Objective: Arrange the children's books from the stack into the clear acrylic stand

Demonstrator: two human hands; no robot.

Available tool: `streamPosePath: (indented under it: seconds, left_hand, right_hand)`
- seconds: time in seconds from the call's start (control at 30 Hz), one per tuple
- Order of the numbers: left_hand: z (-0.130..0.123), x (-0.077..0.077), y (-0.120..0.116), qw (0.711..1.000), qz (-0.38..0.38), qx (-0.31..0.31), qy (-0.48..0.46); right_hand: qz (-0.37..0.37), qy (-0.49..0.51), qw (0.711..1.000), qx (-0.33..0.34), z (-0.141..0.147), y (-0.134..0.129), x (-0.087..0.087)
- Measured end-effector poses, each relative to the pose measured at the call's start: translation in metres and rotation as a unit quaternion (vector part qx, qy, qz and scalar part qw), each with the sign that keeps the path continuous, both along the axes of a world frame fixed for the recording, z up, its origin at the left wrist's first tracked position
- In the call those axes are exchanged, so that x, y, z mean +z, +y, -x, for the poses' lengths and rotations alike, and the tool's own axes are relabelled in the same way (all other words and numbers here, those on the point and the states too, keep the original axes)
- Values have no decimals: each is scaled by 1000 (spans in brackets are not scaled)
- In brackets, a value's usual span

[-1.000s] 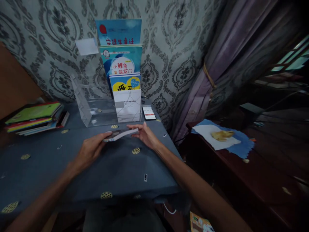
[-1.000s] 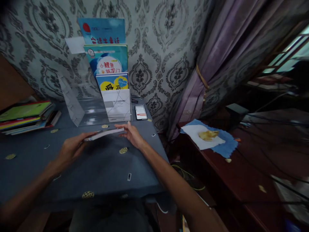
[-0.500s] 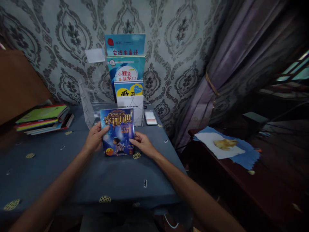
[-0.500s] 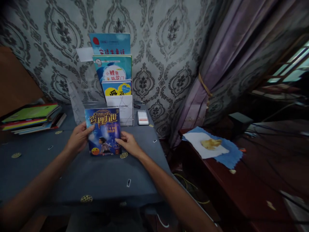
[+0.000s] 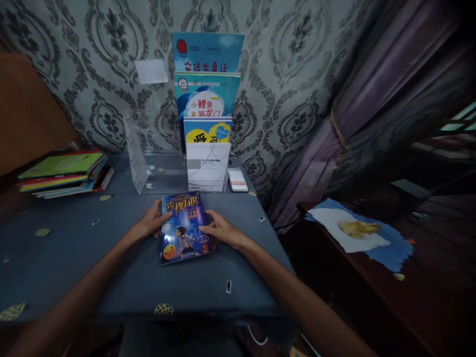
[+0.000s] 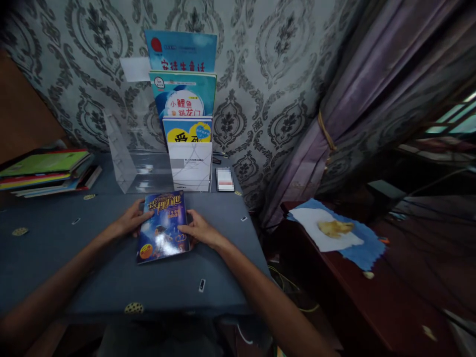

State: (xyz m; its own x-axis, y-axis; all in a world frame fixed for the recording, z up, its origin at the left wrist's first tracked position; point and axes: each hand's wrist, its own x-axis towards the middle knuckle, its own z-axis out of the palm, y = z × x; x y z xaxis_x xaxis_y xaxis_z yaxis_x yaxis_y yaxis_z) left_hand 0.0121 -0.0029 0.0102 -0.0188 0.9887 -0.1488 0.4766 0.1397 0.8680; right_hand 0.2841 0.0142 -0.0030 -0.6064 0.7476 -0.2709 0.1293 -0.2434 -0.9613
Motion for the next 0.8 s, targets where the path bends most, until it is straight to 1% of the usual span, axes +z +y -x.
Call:
streamPosePath:
  seconds: [0.03,0.07,0.13,0.17,0.23,0.27,0.33,0.37,0.4,0.43,0.5,0.53,0.57,0.6,0.67,0.73,0.8]
  left_hand:
    - [2,2,-1,995,-17,-11,97]
    - [3,6,-1,980,-34,-21,195]
    - [1,12,-3,932,-58,-32,355]
    - [-1,14,-4,910,-69,-36,407]
    - [-5,14,-4,881,-108,-51,458]
    - [-7,11,-3,873,-138,-64,463]
    - [-7,3,0,868,-193,-85,449]
    - [-6,-3,1,869,-211,-89,439]
    - [-5,-8,3,870,-223,-90,430]
    - [-5,-12,4,871,-231,-89,424]
    - [-4,-19,5,870,-243,-84,421]
    - [-3,-21,5,869,-248,-81,420]
    - [-4,-22,5,869,-252,-78,419]
    - [-4,-23,5,869,-256,-76,417]
    - [-3,-24,4,870,-259,-75,412]
    - [-2,-24,4,876,-264,-84,396]
    - [1,-23,3,883,-268,-97,372]
  right_hand:
    - [-1,-8,1000,-1,0,0,0]
    - [-3,-16,1000,-1,0,0,0]
    - [-10,-31,999,-3,1,-1,1]
    - [-15,-36,999,-3,2,-1,1]
    - [-26,-48,999,0,2,-1,3]
    - [-30,-59,998,4,2,-1,4]
    - [-44,-99,994,14,0,0,6]
    - [-69,-130,989,7,-1,0,7]
    - [-112,-169,979,-14,-2,1,9]
    - [-172,-212,961,-46,-3,2,11]
    - [-304,-281,904,-109,-1,3,15]
    - [-359,-296,877,-122,3,4,17]
    - [-403,-295,859,-115,8,4,19]
    - [-436,-280,851,-89,15,3,21]
    - [-489,-232,841,-14,35,3,24]
    - [-523,-200,827,55,59,3,25]
    - [-533,-194,818,101,81,7,24]
